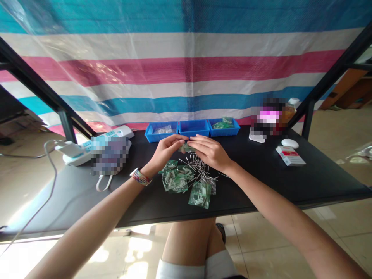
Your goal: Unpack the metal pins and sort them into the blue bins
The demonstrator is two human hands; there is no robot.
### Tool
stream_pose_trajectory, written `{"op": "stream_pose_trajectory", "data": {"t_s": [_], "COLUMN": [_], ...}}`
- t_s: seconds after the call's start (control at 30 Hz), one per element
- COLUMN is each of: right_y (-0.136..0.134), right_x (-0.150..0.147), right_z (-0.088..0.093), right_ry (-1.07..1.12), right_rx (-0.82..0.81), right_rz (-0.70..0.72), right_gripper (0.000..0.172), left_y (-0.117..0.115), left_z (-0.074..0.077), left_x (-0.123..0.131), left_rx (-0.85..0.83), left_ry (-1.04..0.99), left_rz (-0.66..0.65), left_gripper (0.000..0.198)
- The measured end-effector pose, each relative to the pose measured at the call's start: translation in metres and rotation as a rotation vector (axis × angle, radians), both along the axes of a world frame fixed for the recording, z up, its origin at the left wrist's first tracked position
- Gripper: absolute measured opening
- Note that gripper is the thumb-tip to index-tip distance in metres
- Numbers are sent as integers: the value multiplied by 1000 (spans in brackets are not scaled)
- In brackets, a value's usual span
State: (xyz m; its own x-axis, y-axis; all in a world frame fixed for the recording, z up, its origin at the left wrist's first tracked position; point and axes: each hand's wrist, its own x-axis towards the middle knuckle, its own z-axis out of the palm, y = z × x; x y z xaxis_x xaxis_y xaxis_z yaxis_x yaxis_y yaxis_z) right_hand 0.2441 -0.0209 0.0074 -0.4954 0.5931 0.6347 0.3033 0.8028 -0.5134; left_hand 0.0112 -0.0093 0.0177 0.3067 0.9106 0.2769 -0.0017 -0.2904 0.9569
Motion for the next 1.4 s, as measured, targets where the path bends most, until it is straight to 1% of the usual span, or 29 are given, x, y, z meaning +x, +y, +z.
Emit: {"op": "stream_pose_trajectory", "data": {"t_s": [0.07, 0.13, 0.2, 0.27, 0.3, 0.33, 0.37, 0.43, 0.5, 0.6, 0.8, 0.87, 1.07, 1.17, 1.23, 1.33, 1.37, 1.4], "right_y": [2, 10, 24, 43, 52, 61, 68, 79, 83, 84, 83, 84, 87, 87, 86, 83, 82, 81], "right_x": [1, 8, 23, 44, 56, 66, 76, 89, 94, 94, 94, 96, 100, 99, 97, 92, 91, 89], "right_z": [-2, 0, 4, 6, 5, 3, -1, -12, -24, -34, -33, -34, -41, -41, -40, -35, -33, -31], "right_ry": [104, 216, 305, 332, 298, 220, 98, -178, -351, -429, -450, -466, -516, -503, -476, -425, -407, -389], "right_rx": [-111, -156, -127, -49, 4, 57, 93, 114, 109, 109, 116, 125, 103, 124, 140, 175, 187, 196], "right_rz": [-81, -216, -376, -569, -665, -756, -824, -897, -905, -895, -933, -925, -924, -928, -949, -970, -966, -963], "right_gripper": [33, 35, 42, 50, 53, 56, 57, 57, 57, 57, 57, 57, 59, 57, 57, 61, 62, 62], "left_y": [1, 3, 4, 5, 5, 5, 6, 6, 7, 6, 3, 2, 2, 3, 4, 11, 14, 18], "left_z": [-1, -2, -2, -2, -2, -2, -2, -2, -3, -2, 2, 3, 0, 2, 6, 13, 15, 16], "left_x": [-2, -3, -5, -6, -6, -7, -7, -7, -7, -7, -4, -4, -5, -8, -12, -26, -31, -37], "left_rx": [4, 26, 43, 41, 38, 36, 34, 34, 39, 50, 45, 41, 75, 144, 232, 354, 354, 315], "left_ry": [-26, -20, 3, 11, 12, 15, 18, 22, 31, 62, 108, 123, 181, 317, 463, 649, 686, 714], "left_rz": [-14, 2, 27, 41, 45, 48, 51, 58, 59, 44, -2, -16, -34, -98, -172, -224, -234, -290], "left_gripper": [40, 37, 33, 30, 30, 30, 30, 30, 30, 27, 24, 24, 24, 20, 18, 18, 18, 19]}}
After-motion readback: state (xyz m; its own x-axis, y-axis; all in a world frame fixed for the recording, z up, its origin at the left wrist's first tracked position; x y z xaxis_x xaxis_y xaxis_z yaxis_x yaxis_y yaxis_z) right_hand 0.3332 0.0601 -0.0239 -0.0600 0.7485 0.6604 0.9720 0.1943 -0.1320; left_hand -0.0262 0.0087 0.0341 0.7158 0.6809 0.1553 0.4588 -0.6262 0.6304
